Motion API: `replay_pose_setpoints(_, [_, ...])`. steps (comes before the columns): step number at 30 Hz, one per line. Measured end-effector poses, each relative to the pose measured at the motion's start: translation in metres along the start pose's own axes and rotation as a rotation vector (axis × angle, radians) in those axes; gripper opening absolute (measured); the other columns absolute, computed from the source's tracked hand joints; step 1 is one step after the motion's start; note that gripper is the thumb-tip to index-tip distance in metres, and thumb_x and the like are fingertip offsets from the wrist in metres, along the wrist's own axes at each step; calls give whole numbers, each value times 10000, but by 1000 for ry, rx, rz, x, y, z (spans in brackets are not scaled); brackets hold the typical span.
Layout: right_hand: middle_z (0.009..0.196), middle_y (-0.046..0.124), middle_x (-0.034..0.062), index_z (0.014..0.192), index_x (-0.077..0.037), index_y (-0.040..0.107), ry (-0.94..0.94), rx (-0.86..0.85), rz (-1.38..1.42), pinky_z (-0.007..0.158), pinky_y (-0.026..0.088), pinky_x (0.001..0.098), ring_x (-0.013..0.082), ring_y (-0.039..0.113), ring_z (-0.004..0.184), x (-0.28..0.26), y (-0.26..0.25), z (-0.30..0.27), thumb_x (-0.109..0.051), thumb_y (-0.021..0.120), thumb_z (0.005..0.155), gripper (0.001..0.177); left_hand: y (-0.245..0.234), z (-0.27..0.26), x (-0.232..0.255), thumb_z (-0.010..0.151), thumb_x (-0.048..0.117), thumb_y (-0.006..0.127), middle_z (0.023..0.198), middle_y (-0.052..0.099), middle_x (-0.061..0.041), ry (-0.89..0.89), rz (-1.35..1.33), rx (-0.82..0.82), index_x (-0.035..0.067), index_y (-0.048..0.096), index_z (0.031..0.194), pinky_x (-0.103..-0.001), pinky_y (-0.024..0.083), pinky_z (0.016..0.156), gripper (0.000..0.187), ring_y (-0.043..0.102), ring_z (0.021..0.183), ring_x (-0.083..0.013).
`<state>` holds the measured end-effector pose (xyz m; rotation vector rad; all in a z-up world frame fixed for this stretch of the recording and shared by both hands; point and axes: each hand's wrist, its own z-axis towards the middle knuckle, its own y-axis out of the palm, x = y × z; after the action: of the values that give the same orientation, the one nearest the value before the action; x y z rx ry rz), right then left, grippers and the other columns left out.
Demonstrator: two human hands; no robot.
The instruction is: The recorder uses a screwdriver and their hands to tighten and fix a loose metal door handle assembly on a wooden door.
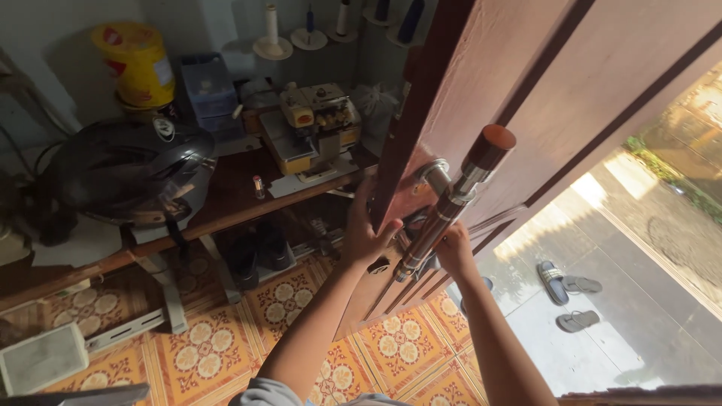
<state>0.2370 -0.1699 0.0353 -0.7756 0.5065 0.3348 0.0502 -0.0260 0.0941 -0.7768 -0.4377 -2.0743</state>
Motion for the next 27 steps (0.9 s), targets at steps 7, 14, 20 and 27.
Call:
replay_pose_setpoints(7, [1108, 661, 123, 1080, -71, 773, 11, -122, 13, 820, 597, 390, 278, 701, 973, -46, -9, 18, 50, 738, 768, 337, 28, -39, -66, 962, 596, 575, 1044, 594, -168, -131, 190, 45, 48, 551, 1235, -455, 500, 884, 613, 619, 963, -365])
replay_pose_setpoints(14, [1120, 712, 93, 1071, -61, 775, -94, -34, -38, 879, 586, 374, 272, 719, 1019, -51, -2, 17, 95, 716, 761, 352, 28, -40, -70, 981, 494, 632, 1040, 589, -200, -139, 274, 92, 36, 537, 1200, -488, 475, 805, 517, 593, 926, -424])
replay_pose_setpoints(20, [1116, 716, 105, 985, -50, 777, -2, 137, 1, 904, 570, 346, 241, 688, 1047, -28, 16, -1, 104, 703, 772, 273, 30, -40, -68, 991, 571, 601, 992, 644, -137, -114, 259, 107, 79, 566, 1169, -459, 511, 793, 525, 651, 903, -375])
replay_pose_setpoints(27, [1096, 743, 83, 958, -35, 793, 67, 301, -29, 972, 524, 351, 273, 657, 1140, -16, 33, -14, 88, 765, 745, 247, 26, -33, -53, 966, 608, 587, 960, 686, -144, -142, 207, 118, 49, 561, 1293, -443, 537, 763, 648, 692, 872, -376])
